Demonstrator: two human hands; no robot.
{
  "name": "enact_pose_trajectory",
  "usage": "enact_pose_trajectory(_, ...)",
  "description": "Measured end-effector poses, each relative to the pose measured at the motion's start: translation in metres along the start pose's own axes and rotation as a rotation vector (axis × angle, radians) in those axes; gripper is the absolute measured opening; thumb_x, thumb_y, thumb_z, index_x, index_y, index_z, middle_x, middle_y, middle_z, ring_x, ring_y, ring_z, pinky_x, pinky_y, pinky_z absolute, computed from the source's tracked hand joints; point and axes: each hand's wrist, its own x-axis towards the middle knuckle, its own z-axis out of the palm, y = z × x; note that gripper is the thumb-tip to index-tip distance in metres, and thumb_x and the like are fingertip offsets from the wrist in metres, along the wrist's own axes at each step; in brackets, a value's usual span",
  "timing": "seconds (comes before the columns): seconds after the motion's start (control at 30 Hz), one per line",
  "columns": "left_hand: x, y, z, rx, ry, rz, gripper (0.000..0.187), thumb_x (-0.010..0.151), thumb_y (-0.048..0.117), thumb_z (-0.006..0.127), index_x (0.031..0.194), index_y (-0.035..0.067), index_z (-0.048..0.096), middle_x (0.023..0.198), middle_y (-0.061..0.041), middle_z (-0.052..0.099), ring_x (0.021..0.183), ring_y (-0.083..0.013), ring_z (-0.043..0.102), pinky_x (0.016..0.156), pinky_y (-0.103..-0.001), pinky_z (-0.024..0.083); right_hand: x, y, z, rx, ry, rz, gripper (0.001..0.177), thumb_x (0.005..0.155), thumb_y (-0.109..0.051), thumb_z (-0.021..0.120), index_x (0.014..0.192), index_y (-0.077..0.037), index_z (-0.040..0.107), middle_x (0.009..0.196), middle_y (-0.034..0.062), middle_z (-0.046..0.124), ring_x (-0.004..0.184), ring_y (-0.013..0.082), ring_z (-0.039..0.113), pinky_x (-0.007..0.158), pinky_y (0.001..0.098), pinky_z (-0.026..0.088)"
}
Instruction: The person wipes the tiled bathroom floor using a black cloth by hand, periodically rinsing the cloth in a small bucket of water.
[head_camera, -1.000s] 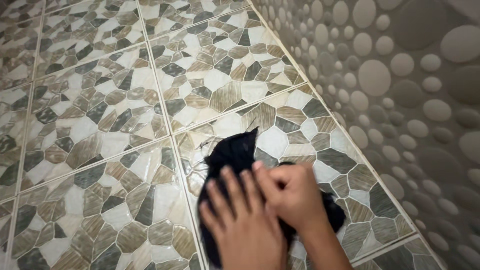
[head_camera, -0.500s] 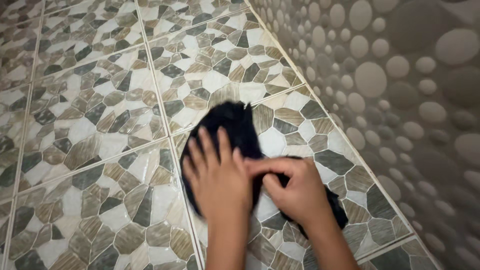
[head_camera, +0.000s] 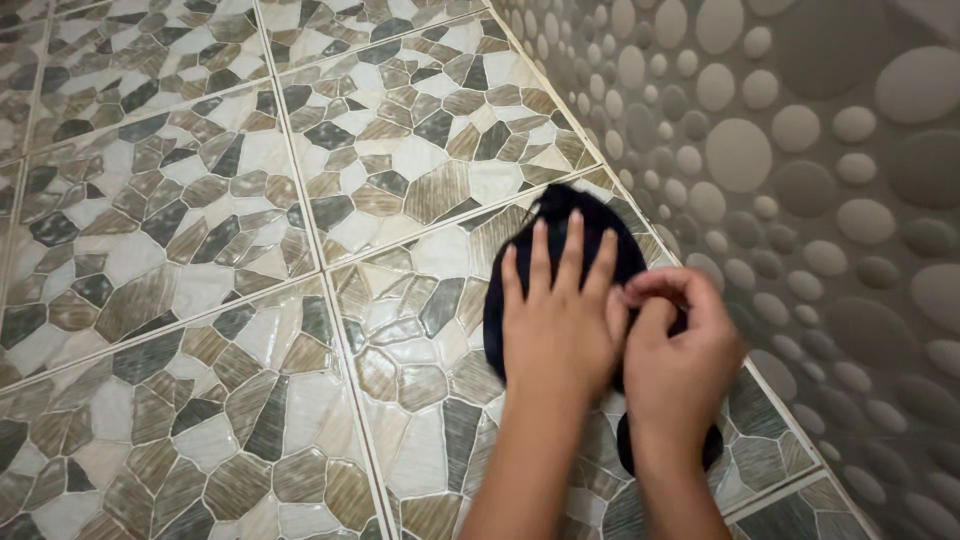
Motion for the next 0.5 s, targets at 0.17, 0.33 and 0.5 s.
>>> enact_pose_trajectory(0.17,0.033,-0.028,0.01,0.041,-0.001,-0.162,0.055,0.095,0.039,0.043,0.149,0.028,0.048,0.162,-0.008,0.034,0.151,-0.0324,0.025,0.121,-0.054,0.012,-0.001,-0.017,0.007,-0.051,-0.292,-0.259,0.033,0.09,0.003,0.057,0.121,0.003,0.07,0.118,0.0191,0.073,0.109,0.0267,0.07,0.091,0.0363,0.053)
enact_pose_trajectory(0.33,-0.018,-0.041,-0.014,0.239,0.108,-0.455,0.053,0.101,0.04,0.04,0.152,0.023,0.046,0.163,-0.011,0.033,0.151,-0.0346,0.026,0.121,-0.054,0.014,-0.001,-0.012,0.007,0.245,-0.64,-0.263,0.04,0.082,0.005,0.054,0.116,0.0,0.074,0.116,0.015,0.079,0.106,0.0213,0.076,0.095,0.0329,0.056)
enact_pose_trajectory(0.5,-0.076,-0.004,-0.047,0.246,0.206,-0.508,0.064,0.092,0.036,0.046,0.151,0.009,0.046,0.162,-0.018,0.035,0.147,-0.0411,0.029,0.119,-0.059,0.016,-0.012,-0.007,0.007,0.188,-0.632,0.034,0.023,0.081,0.005,0.054,0.07,0.002,0.074,0.064,0.009,0.076,0.056,0.0126,0.072,0.054,0.0257,0.056)
